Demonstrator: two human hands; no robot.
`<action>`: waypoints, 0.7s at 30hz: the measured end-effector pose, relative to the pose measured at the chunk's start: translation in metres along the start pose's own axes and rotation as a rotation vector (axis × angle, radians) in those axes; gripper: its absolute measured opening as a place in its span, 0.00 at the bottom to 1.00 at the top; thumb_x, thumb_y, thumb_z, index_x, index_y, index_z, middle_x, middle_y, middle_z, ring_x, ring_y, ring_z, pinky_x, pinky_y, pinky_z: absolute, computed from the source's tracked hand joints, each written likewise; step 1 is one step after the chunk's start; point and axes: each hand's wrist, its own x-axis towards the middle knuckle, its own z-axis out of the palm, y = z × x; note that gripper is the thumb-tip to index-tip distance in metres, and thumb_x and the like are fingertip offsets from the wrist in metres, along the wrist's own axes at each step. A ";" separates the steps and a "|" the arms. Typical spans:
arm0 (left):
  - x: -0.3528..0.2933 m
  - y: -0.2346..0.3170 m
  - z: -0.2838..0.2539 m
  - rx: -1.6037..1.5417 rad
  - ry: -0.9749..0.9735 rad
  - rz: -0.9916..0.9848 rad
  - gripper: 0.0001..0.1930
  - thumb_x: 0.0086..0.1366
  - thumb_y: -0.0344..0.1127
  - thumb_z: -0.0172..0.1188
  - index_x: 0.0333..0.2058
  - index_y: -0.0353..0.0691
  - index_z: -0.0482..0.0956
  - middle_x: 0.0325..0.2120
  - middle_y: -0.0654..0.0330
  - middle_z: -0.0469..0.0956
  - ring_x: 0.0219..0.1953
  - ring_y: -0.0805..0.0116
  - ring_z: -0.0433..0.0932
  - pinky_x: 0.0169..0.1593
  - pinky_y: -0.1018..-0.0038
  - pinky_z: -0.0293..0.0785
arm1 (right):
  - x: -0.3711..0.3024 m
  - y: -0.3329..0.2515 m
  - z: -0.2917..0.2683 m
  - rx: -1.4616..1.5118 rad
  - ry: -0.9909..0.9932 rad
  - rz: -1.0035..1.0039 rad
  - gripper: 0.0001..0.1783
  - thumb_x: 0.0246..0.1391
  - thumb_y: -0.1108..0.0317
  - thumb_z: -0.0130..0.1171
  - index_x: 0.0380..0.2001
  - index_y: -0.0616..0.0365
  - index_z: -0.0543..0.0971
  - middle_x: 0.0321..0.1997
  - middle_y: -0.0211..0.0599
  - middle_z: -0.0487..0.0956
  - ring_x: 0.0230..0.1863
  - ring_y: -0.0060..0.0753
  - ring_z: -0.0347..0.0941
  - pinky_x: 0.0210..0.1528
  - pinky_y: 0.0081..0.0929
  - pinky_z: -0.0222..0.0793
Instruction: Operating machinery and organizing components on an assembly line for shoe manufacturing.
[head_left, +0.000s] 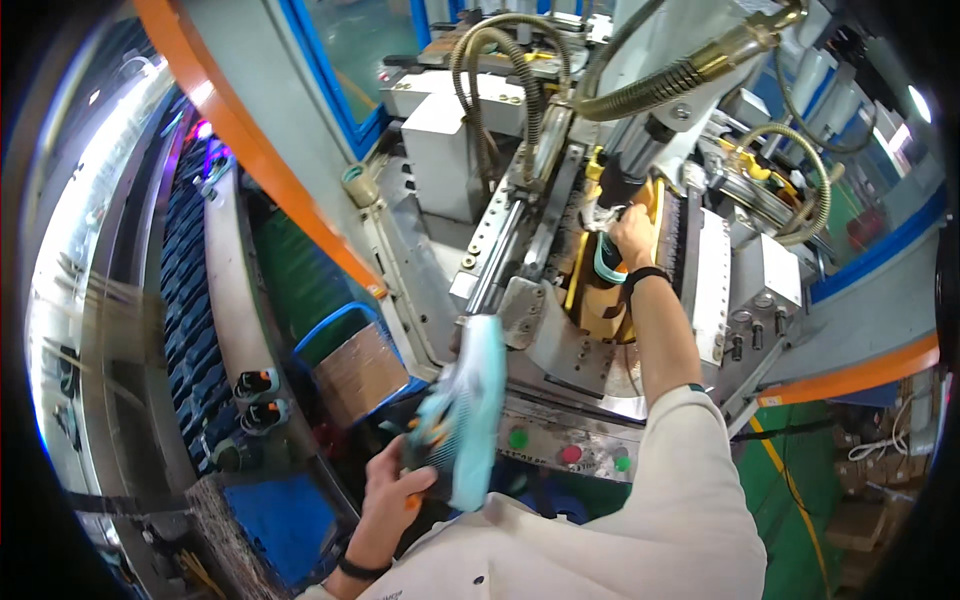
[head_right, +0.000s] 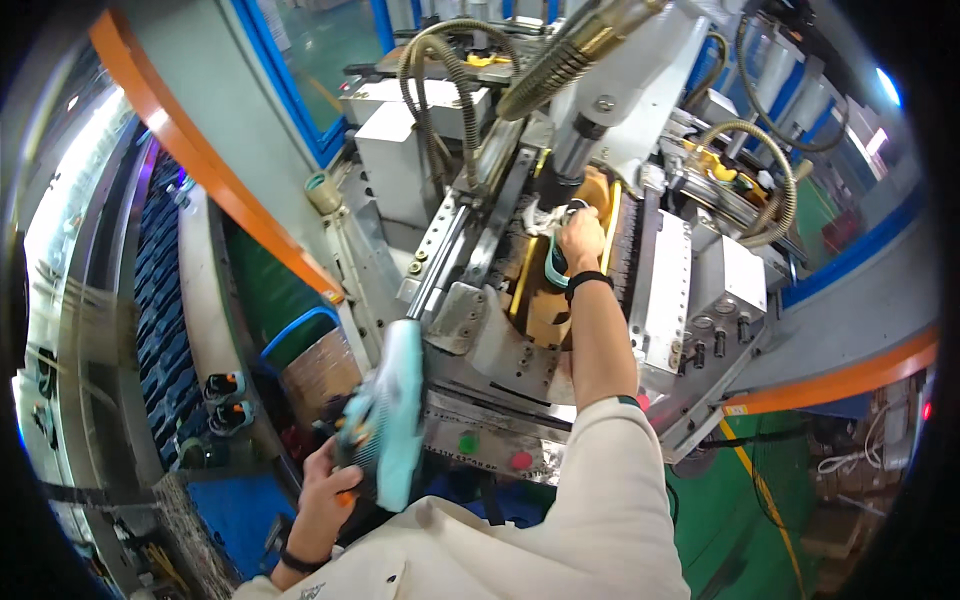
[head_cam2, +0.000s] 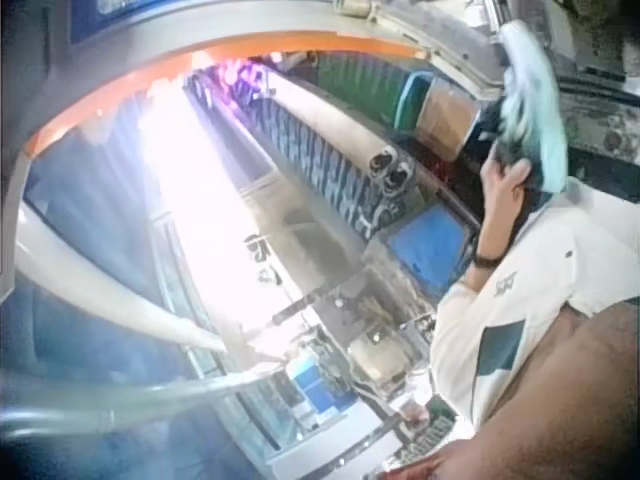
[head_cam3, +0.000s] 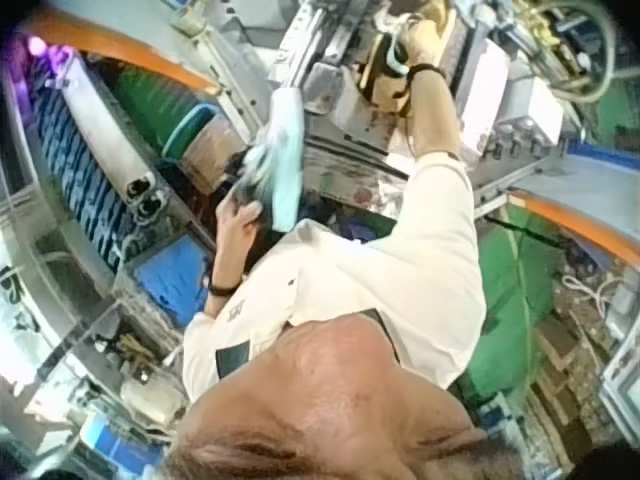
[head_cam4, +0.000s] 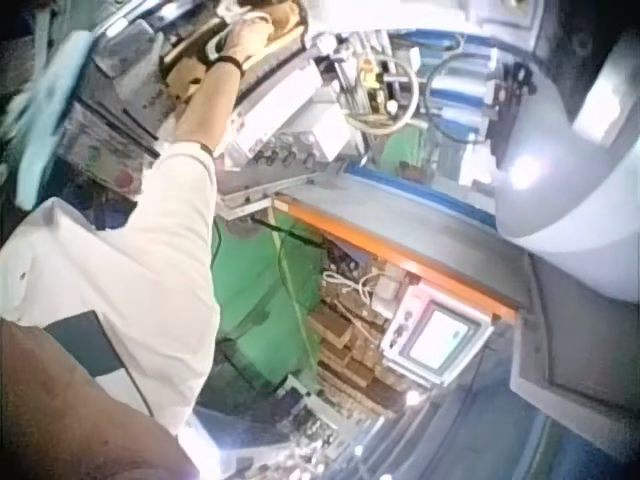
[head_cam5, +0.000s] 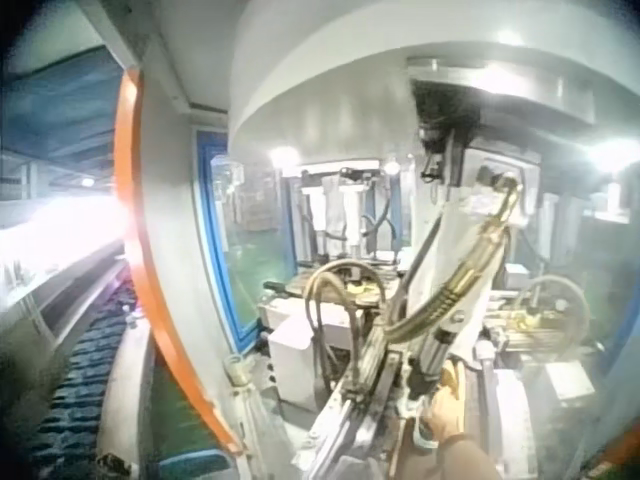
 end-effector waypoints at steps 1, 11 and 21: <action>-0.019 0.001 -0.009 -0.041 0.082 0.061 0.28 0.49 0.27 0.64 0.51 0.27 0.70 0.42 0.56 0.77 0.44 0.67 0.77 0.50 0.74 0.72 | -0.010 -0.009 0.013 0.000 0.026 0.105 0.25 0.47 0.66 0.55 0.46 0.71 0.65 0.37 0.60 0.79 0.40 0.51 0.80 0.42 0.40 0.77; -0.129 -0.077 -0.054 -0.376 0.733 0.229 0.20 0.58 0.29 0.61 0.49 0.31 0.71 0.41 0.58 0.77 0.41 0.67 0.79 0.45 0.72 0.76 | -0.262 -0.075 -0.085 0.610 -0.048 -0.707 0.09 0.51 0.75 0.55 0.37 0.62 0.77 0.37 0.49 0.78 0.40 0.50 0.75 0.43 0.40 0.70; -0.234 -0.174 -0.047 -0.821 0.979 0.323 0.12 0.57 0.26 0.63 0.40 0.28 0.77 0.35 0.56 0.80 0.35 0.66 0.81 0.38 0.74 0.78 | -0.397 -0.030 0.087 0.499 -0.435 -1.082 0.12 0.51 0.76 0.53 0.40 0.58 0.78 0.42 0.49 0.75 0.45 0.53 0.71 0.48 0.43 0.68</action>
